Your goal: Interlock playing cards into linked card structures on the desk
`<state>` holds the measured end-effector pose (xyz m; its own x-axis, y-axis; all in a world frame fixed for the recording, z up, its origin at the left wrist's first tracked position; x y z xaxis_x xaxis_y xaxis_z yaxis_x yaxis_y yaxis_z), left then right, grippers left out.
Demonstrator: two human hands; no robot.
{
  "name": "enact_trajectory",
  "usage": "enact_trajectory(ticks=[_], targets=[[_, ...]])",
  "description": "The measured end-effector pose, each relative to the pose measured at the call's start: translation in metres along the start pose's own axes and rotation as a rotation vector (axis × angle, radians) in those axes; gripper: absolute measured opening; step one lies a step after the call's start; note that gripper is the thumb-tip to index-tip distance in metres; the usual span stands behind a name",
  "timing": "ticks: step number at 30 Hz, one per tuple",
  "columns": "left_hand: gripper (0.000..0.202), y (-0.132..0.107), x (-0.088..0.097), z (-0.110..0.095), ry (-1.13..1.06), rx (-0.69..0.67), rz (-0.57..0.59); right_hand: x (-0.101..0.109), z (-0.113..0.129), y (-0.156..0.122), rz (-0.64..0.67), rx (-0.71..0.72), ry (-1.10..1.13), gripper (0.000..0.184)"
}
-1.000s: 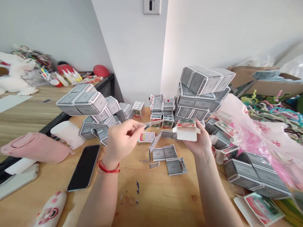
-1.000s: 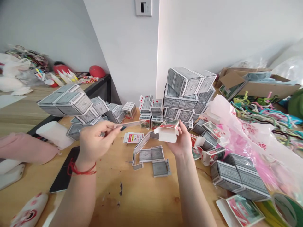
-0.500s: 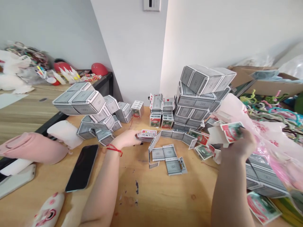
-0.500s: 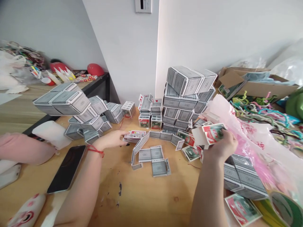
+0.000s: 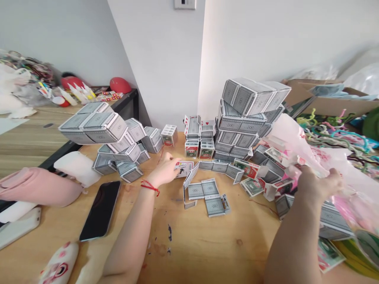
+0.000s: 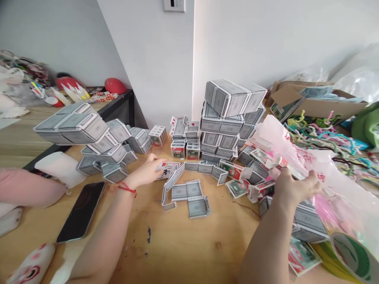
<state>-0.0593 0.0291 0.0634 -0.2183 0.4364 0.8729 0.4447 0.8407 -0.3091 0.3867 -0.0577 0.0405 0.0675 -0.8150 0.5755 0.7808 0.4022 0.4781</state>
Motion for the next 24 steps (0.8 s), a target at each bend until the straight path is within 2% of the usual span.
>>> enact_trajectory(ticks=[1,2,4,6,7,10,12,15,16,19,22,24], targets=[[0.039,0.000,0.001,-0.004,-0.007,-0.027,-0.037,0.003,0.001,-0.003,-0.036,-0.150,0.006,0.064],[0.038,-0.001,0.002,-0.009,-0.021,-0.059,-0.064,0.006,0.010,-0.006,-0.045,-0.173,0.018,0.068],[0.037,-0.003,0.003,-0.019,-0.059,-0.125,-0.072,0.017,0.038,-0.015,-0.121,-0.103,0.028,0.062],[0.036,-0.005,0.002,-0.026,-0.075,-0.162,-0.033,0.026,0.069,-0.025,-0.142,0.003,0.094,0.053],[0.035,-0.006,0.001,-0.027,-0.059,-0.162,-0.018,0.028,0.083,-0.030,-0.109,0.025,0.164,0.048],[0.044,-0.005,-0.003,-0.019,0.083,-0.064,0.007,0.021,0.113,-0.045,0.276,0.022,0.538,0.032],[0.053,-0.002,-0.006,-0.008,0.160,0.041,0.031,0.015,0.129,-0.058,0.540,0.010,0.678,0.024],[0.050,0.005,-0.009,0.007,0.176,0.098,0.031,0.010,0.155,-0.081,0.904,0.163,0.572,0.022],[0.047,0.007,-0.009,0.010,0.175,0.106,0.027,0.010,0.163,-0.090,0.990,0.212,0.542,0.021],[0.044,0.011,-0.010,0.015,0.174,0.105,-0.014,0.009,0.183,-0.113,1.159,0.321,0.533,0.018],[0.040,0.009,-0.009,0.013,0.175,0.092,-0.067,0.000,0.193,-0.131,1.246,0.382,0.513,0.015],[0.038,0.006,-0.009,0.011,0.173,0.083,-0.102,-0.009,0.191,-0.139,1.274,0.373,0.506,0.016]])
Point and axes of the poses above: each hand's wrist, its own y-axis towards the middle knuckle, its own x-axis out of the back of the hand, z = x × y, the point moved 3 cm from there along y, towards the middle knuckle, and after that the axes turned 12 degrees about z, right-handed, at the moved point
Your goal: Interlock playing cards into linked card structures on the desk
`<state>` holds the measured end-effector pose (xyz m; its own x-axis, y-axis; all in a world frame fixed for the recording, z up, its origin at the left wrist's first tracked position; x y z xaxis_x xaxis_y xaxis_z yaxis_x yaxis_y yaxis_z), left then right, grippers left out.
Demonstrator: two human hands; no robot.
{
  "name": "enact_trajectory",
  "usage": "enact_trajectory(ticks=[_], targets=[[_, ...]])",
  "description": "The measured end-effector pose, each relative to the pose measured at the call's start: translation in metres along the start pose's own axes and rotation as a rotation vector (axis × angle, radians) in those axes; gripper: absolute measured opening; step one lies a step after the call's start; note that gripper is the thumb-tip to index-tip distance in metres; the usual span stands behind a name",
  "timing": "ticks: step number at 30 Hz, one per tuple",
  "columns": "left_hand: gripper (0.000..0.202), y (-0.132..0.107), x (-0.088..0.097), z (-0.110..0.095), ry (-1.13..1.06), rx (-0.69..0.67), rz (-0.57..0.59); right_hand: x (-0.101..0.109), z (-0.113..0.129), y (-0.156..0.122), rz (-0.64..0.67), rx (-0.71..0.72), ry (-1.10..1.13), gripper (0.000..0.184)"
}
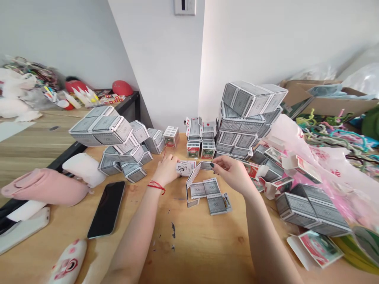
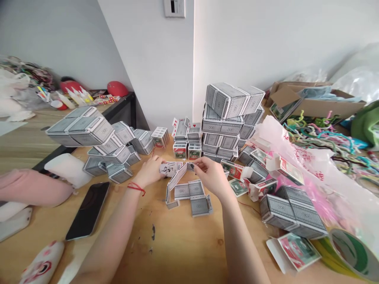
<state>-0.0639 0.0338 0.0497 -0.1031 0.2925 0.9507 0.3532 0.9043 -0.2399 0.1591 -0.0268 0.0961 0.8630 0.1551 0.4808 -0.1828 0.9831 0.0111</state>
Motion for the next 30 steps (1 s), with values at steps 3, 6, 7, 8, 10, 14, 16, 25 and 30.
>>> enact_trajectory(ticks=[3,6,7,8,10,14,16,25,30], targets=[[0.036,-0.005,0.002,-0.002,-0.015,-0.013,-0.046,-0.008,-0.016,0.001,-0.019,-0.026,0.085,0.017],[0.032,-0.012,0.005,-0.004,-0.036,-0.043,-0.085,-0.011,-0.033,-0.002,-0.016,-0.056,0.221,0.020],[0.032,-0.015,0.008,-0.005,-0.048,-0.053,-0.102,-0.010,-0.037,-0.003,-0.042,-0.062,0.197,0.019],[0.033,-0.019,0.010,-0.007,-0.066,-0.060,-0.123,-0.010,-0.040,-0.005,-0.062,-0.064,0.134,0.018],[0.040,-0.027,0.017,-0.010,-0.128,-0.087,-0.172,-0.012,-0.045,-0.008,-0.032,-0.072,-0.050,0.018],[0.046,-0.041,0.029,-0.021,-0.335,-0.227,-0.223,-0.029,-0.057,-0.013,0.150,-0.227,-0.396,0.056],[0.044,-0.044,0.028,-0.024,-0.440,-0.260,-0.191,-0.038,-0.060,-0.015,0.179,-0.306,-0.449,0.062],[0.031,-0.046,0.007,-0.015,-0.911,-0.169,-0.096,-0.015,-0.064,-0.035,0.203,-0.234,-0.150,0.008],[0.025,-0.057,0.020,-0.019,-1.060,-0.204,-0.260,0.016,-0.038,-0.054,0.023,-0.222,-0.420,0.005]])
Point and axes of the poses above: each hand's wrist, its own y-axis towards the middle knuckle, its own x-axis out of the back of the hand, z = x × y, the point moved 3 cm from there along y, towards the middle knuckle, and after that the axes turned 12 degrees about z, right-handed, at the moved point
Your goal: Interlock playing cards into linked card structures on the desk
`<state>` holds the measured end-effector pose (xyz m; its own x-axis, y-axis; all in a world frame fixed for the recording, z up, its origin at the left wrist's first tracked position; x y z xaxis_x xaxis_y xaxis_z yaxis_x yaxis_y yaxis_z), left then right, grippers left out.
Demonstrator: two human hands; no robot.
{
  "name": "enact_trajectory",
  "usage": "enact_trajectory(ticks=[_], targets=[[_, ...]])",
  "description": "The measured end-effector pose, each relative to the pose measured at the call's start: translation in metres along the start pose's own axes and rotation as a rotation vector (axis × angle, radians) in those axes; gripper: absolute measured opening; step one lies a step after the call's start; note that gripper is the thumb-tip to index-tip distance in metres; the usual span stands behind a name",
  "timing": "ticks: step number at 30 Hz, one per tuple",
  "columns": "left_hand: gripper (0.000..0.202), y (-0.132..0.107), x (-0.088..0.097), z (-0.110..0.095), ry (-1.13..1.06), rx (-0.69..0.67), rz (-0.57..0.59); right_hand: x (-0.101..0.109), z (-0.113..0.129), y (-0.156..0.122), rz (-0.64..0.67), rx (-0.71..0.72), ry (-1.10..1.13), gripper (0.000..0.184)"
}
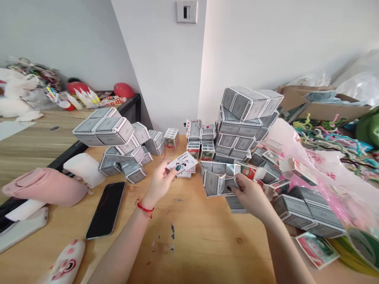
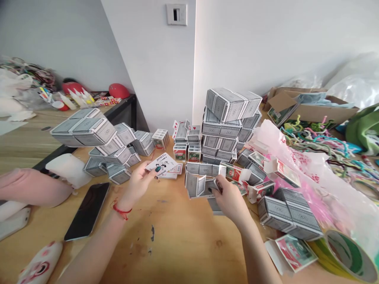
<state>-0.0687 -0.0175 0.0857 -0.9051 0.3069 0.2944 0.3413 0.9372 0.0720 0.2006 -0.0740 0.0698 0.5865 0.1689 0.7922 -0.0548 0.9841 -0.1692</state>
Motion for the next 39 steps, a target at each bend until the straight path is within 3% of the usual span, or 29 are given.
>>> enact_trajectory(ticks=[3,6,8,10,12,14,17,19,23,28,33,39], targets=[[0.020,-0.001,-0.007,-0.017,-0.067,-0.083,0.037,0.019,0.020,-0.017,-0.079,-0.055,-0.217,0.004],[0.017,0.001,-0.017,-0.023,-0.104,-0.076,0.098,0.039,0.030,-0.030,-0.251,-0.159,-0.274,0.006],[0.018,0.003,-0.022,-0.018,-0.166,-0.066,0.069,0.047,0.030,-0.030,-0.407,-0.145,-0.112,0.009],[0.023,0.008,-0.028,-0.009,-0.276,-0.052,0.024,0.045,0.025,-0.021,-0.511,-0.062,0.256,0.015],[0.028,0.014,-0.034,0.002,-0.431,-0.032,0.017,0.028,0.023,-0.001,-0.421,0.072,0.772,0.024],[0.028,0.022,-0.037,0.013,-0.553,-0.010,-0.031,0.002,0.027,0.020,-0.271,0.098,1.148,0.030],[0.022,0.034,-0.037,0.025,-0.625,0.029,-0.066,-0.036,0.037,0.042,-0.094,0.088,1.458,0.035],[0.019,0.041,-0.033,0.029,-0.607,0.035,-0.067,-0.051,0.042,0.049,-0.058,0.080,1.560,0.037],[0.025,0.050,-0.024,0.032,-0.514,0.051,-0.024,-0.052,0.039,0.057,-0.127,0.104,1.609,0.051],[0.030,0.050,-0.011,0.020,-0.380,0.024,-0.028,-0.034,0.036,0.064,-0.240,0.074,1.552,0.048],[0.028,0.042,-0.007,0.005,-0.315,0.042,0.012,-0.032,0.044,0.063,-0.231,0.069,1.535,0.052],[0.025,0.040,-0.011,0.002,-0.256,0.080,0.024,-0.033,0.047,0.058,-0.221,0.071,1.461,0.053]])
Point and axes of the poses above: each hand's wrist, its own y-axis towards the middle knuckle, its own x-axis out of the back of the hand, z = x × y, the point moved 3 cm from there along y, towards the middle knuckle, and after that the axes turned 12 degrees about z, right-handed, at the moved point
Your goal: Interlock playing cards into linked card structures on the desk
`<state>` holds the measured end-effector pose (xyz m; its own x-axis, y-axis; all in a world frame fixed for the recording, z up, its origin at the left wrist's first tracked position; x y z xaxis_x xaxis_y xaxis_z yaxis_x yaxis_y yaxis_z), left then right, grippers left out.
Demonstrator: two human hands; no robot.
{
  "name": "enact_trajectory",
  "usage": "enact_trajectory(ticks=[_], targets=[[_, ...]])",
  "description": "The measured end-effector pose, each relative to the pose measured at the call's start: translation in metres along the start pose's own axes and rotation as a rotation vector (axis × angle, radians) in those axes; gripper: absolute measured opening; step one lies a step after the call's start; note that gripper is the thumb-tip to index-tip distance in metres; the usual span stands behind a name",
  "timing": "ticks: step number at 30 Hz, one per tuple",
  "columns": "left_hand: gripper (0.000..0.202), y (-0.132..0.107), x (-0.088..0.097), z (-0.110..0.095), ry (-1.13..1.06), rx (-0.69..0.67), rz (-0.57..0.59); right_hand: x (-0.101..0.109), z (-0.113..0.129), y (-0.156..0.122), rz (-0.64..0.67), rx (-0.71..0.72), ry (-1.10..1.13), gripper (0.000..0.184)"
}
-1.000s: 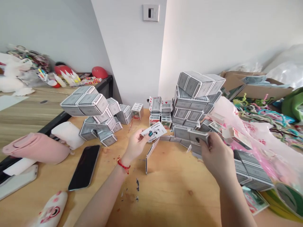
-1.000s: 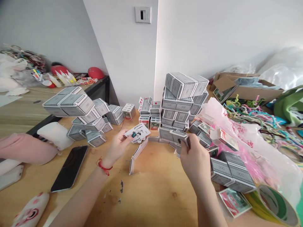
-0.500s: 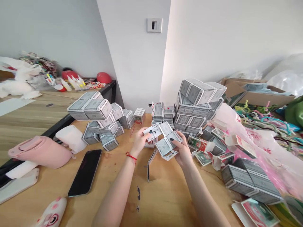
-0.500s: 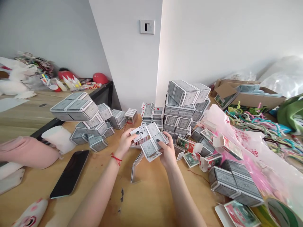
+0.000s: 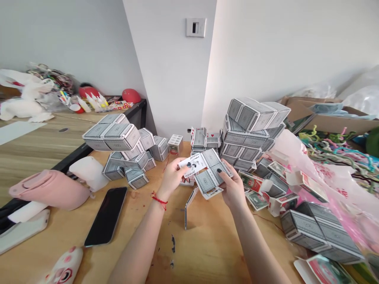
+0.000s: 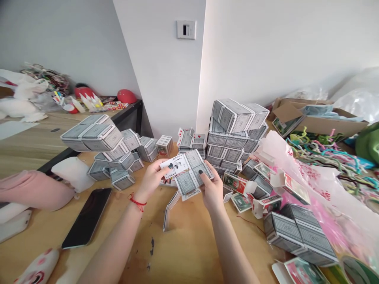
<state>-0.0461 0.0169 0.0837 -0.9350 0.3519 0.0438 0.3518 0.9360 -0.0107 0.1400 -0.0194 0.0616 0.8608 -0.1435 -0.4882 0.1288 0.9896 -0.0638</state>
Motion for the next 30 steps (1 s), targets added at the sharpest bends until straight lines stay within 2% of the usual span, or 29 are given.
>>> enact_trajectory(ticks=[9,18,22,26,30], targets=[[0.023,0.000,-0.004,-0.002,0.072,0.007,0.062,0.001,0.001,-0.002,-0.004,0.032,-0.054,0.052],[0.022,-0.001,0.006,-0.001,0.266,-0.040,0.140,-0.004,-0.001,-0.004,0.016,0.033,-0.063,0.059],[0.024,0.001,0.006,0.001,0.190,-0.037,0.159,-0.005,-0.001,-0.005,0.018,0.035,-0.070,0.059],[0.024,0.003,0.005,0.006,0.041,0.028,0.153,-0.007,-0.003,-0.005,0.047,0.055,-0.071,0.055],[0.021,0.002,0.007,0.006,0.061,0.050,0.144,-0.006,-0.002,-0.004,0.078,0.067,-0.096,0.044]])
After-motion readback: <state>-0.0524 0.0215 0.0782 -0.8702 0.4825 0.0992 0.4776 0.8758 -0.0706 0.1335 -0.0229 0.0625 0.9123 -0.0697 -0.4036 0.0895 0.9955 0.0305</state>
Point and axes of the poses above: each hand's wrist, its own y-axis towards the middle knuckle, its own x-axis out of the back of the hand, z = x × y, the point moved 3 cm from there along y, towards the middle knuckle, and after that the axes turned 12 degrees about z, right-handed, at the moved point
